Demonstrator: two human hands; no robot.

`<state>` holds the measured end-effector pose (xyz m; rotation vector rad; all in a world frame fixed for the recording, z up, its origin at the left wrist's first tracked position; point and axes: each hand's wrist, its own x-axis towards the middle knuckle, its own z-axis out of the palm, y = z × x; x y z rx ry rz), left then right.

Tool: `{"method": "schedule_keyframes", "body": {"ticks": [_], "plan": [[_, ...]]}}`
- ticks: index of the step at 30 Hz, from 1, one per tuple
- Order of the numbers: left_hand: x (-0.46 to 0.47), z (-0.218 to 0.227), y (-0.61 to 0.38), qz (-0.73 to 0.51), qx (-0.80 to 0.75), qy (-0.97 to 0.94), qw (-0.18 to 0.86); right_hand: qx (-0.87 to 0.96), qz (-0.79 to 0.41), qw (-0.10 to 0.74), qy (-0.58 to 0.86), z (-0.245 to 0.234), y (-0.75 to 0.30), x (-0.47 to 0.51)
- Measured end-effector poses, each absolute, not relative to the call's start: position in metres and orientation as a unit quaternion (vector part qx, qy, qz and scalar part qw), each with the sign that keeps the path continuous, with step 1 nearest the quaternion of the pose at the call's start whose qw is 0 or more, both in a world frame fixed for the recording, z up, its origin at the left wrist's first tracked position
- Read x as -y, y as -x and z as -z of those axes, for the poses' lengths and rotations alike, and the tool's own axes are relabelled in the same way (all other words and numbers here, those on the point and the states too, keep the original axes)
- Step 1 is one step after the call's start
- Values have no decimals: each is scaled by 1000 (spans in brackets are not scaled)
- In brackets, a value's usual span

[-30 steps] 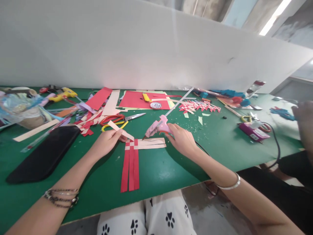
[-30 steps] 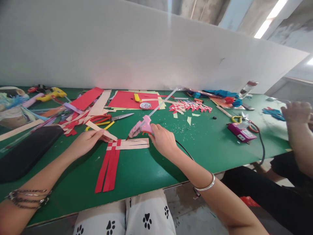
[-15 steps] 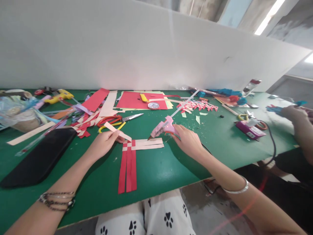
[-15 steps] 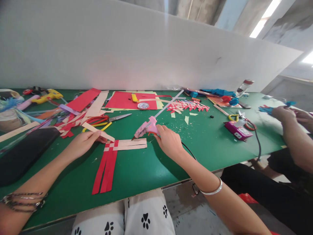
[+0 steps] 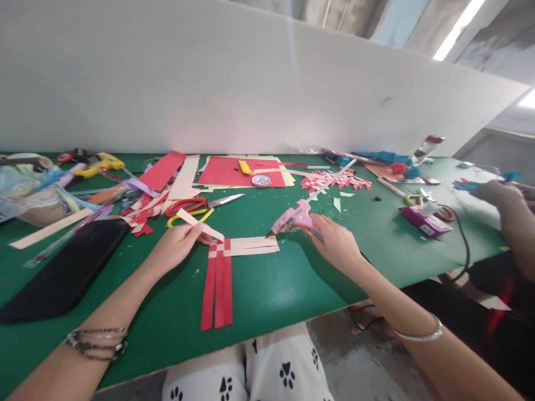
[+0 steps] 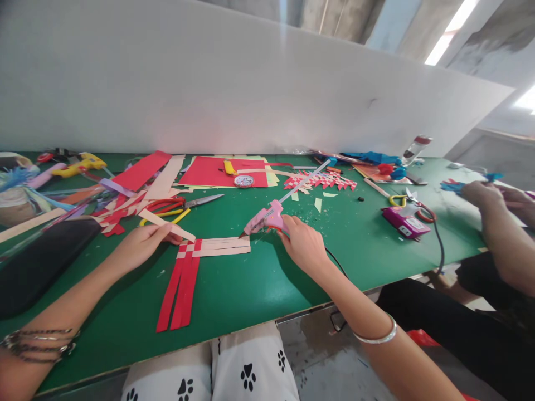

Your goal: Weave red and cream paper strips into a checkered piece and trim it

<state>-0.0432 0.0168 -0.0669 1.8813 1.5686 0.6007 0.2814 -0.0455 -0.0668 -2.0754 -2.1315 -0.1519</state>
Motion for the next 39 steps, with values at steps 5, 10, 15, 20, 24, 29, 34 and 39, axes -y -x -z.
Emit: {"method": "schedule_keyframes", "body": {"ticks": [5,10,15,20,24,29,34,39], "plan": [[-13,62,42,-227,-588,-713,307,707,49,94,699,69,-291,49],[-12,62,43,-229,-585,-713,311,698,61,94,707,71,-298,52],[-14,65,43,-235,-579,-715,314,690,64,115,712,70,-305,54],[-16,67,43,-247,-571,-718,313,645,54,146,748,66,-318,38],[-16,69,44,-244,-567,-724,309,625,68,112,770,63,-323,16],[-14,71,45,-244,-570,-726,298,668,142,83,726,45,-291,15],[-11,68,44,-238,-571,-736,277,824,-81,209,520,22,-220,15],[-9,65,44,-215,-505,-802,236,835,-321,210,394,29,-163,-22]]}}
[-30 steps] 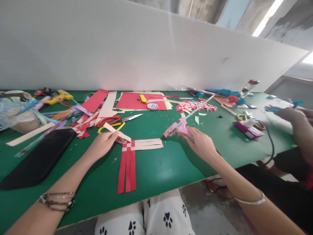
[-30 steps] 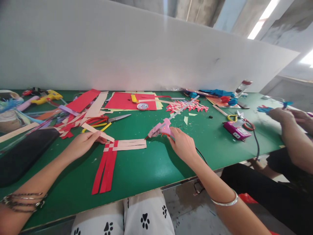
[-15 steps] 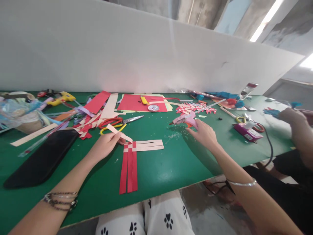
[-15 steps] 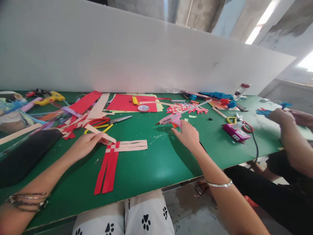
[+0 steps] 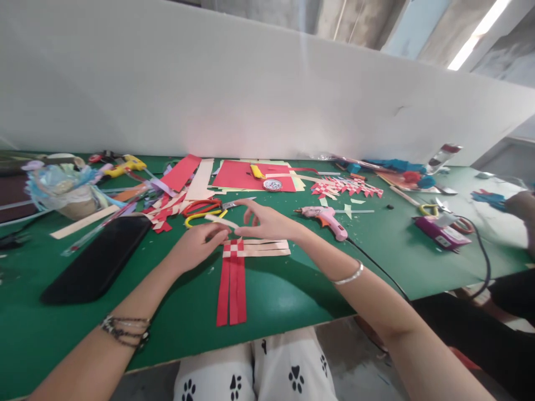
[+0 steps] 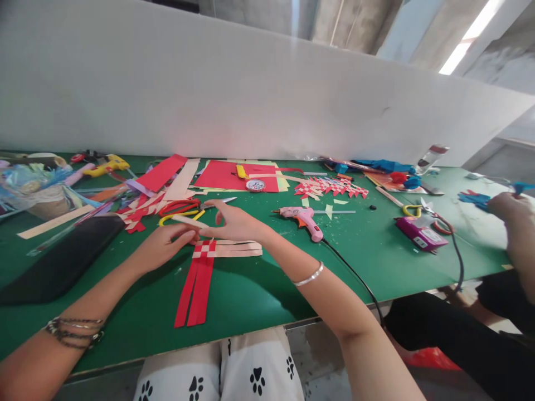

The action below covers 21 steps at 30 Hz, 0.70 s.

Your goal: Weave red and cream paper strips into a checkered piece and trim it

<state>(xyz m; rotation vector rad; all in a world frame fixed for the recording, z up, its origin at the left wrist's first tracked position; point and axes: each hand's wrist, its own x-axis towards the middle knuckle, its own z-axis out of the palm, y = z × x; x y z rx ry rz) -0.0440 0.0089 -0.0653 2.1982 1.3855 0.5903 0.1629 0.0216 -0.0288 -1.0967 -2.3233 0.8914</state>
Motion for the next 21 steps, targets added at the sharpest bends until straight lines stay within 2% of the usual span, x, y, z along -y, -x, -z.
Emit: {"method": "schedule_keyframes", "body": {"ticks": [4,9,15,21], "plan": [[-7,63,42,-188,-470,-835,214,792,-336,234,453,35,-149,-35],[-8,67,42,-160,-446,-852,222,780,-275,275,490,39,-167,-34],[-10,73,43,-149,-427,-863,225,768,-317,235,504,47,-204,-25],[-9,72,42,-136,-432,-866,213,758,-330,233,511,62,-222,-15]]}}
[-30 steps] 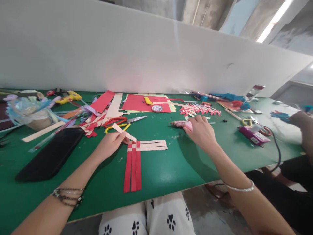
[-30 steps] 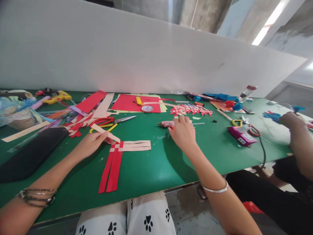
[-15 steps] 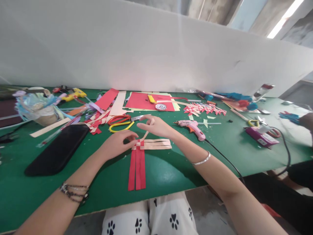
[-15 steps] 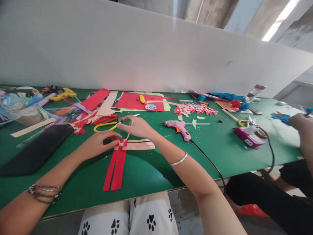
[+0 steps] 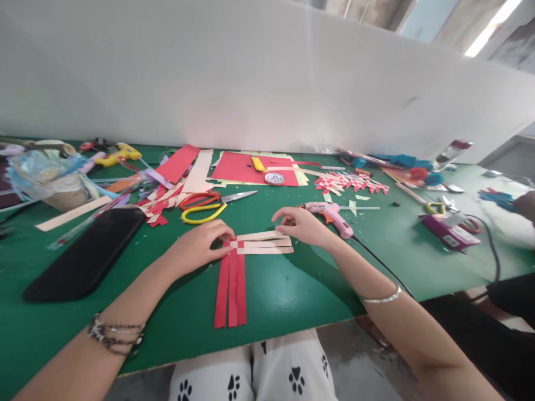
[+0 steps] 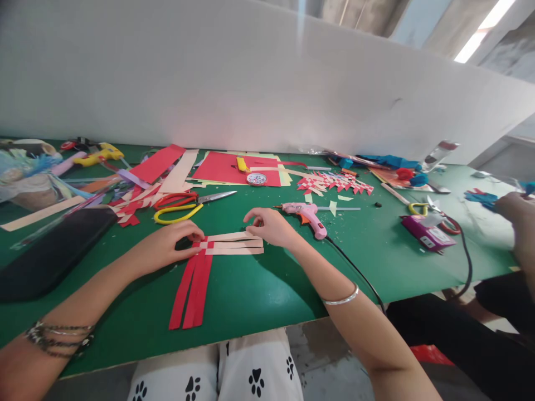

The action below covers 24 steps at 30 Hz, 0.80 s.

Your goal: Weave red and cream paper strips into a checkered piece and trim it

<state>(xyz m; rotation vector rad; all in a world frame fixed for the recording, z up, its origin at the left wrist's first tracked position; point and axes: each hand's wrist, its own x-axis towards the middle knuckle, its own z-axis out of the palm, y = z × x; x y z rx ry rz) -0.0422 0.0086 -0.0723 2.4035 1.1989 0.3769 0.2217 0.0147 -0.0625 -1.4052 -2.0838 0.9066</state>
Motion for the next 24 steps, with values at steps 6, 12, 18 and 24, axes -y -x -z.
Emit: {"method": "schedule_keyframes", "body": {"ticks": [6,12,18,24], "plan": [[-7,69,38,-130,-398,-896,150,756,-312,235,525,69,-228,-11],[-5,69,37,-108,-364,-915,139,760,-298,229,531,71,-230,-6],[-6,70,38,-104,-359,-916,142,758,-276,218,549,73,-230,-6],[-6,71,40,-103,-358,-918,136,763,-263,214,551,73,-231,-5]]}}
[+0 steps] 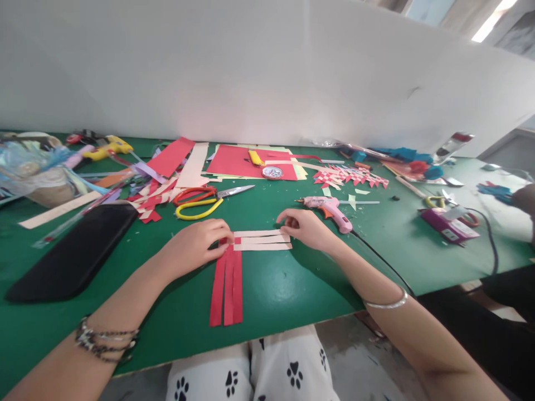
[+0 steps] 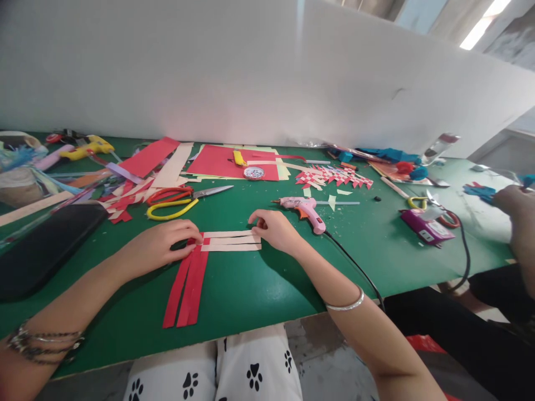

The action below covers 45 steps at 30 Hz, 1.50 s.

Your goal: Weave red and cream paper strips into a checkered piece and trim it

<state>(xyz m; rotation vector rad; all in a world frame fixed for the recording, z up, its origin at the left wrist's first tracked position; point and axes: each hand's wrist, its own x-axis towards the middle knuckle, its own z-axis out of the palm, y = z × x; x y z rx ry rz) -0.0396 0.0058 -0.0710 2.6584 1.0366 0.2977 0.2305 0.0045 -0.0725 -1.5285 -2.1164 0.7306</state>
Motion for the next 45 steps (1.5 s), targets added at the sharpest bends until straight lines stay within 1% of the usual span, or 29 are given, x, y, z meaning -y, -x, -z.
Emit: {"method": "schedule_keyframes", "body": {"ticks": [17,25,27,29,32,34,38,45], "plan": [[-6,71,39,-99,-363,-916,141,796,-201,193,537,76,-229,-1],[-6,70,39,-96,-364,-916,139,793,-201,184,544,75,-227,0],[-6,71,39,-95,-365,-916,139,795,-185,180,549,74,-228,0],[-6,70,39,-95,-375,-912,138,803,-139,181,550,71,-227,0],[-5,70,38,-96,-397,-903,135,839,-60,180,510,66,-222,1],[-4,70,37,-98,-402,-900,137,875,-36,158,456,64,-215,2],[-4,70,37,-100,-392,-903,148,918,-21,120,377,68,-199,0],[-4,70,37,-102,-382,-906,149,928,-29,89,360,73,-188,-5]]}}
